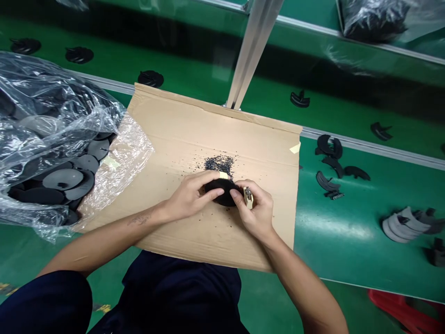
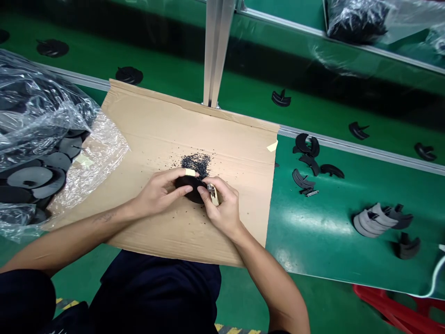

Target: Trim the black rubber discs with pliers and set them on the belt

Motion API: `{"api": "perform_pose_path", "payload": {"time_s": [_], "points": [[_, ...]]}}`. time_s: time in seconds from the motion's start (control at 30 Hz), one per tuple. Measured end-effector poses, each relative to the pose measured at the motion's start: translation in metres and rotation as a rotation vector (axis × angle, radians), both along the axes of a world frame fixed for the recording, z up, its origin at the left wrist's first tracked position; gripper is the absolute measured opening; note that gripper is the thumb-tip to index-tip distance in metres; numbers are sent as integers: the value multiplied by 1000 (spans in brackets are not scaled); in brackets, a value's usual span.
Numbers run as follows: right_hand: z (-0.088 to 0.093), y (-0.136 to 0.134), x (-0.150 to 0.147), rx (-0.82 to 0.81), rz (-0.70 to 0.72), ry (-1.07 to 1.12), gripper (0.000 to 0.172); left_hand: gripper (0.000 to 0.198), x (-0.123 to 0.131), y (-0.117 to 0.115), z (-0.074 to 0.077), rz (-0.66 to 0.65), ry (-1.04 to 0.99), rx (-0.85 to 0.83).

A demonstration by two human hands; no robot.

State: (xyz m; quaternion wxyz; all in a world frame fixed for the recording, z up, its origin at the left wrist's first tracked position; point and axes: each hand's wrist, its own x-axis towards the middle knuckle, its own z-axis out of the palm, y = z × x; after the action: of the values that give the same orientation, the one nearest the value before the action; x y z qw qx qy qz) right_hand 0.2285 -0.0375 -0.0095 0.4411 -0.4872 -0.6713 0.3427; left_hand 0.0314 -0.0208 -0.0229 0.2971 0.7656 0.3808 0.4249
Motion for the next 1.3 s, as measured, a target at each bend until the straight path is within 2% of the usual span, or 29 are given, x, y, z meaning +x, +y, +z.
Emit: {"api": "perform_pose_path", "payload": {"time_s": [0.07,0.17,0.23,0.37,0.5,0.67,0.8,1.17,1.3], "points": [[1,1,2,34,35,-12,6,20,-2,1,1,-21,-15,10],[3,4,7,72,94,-57,13,15,-4,1,1,-58,8,87],[4,6,9,93,123,-97,11,14,-5,0,1,-79,33,127],[6,7,10,136,156,-88,8,21,-4,0,0,-42,22,119],[7,6,10,201,148,-21,12,28,-5,1,4,-22,-88,47],[4,3,8,220,152,6,14,27,-6,4,4,-72,-143,156],[2,3,6,218,165,6,12,23,-7,6,4,-80,-161,259],[2,2,6,239,161,-31,13,19,-8,4,9,-77,-152,213],[0,4,7,270,204,-17,18,10,-9,2,12,-70,-137,234]]}}
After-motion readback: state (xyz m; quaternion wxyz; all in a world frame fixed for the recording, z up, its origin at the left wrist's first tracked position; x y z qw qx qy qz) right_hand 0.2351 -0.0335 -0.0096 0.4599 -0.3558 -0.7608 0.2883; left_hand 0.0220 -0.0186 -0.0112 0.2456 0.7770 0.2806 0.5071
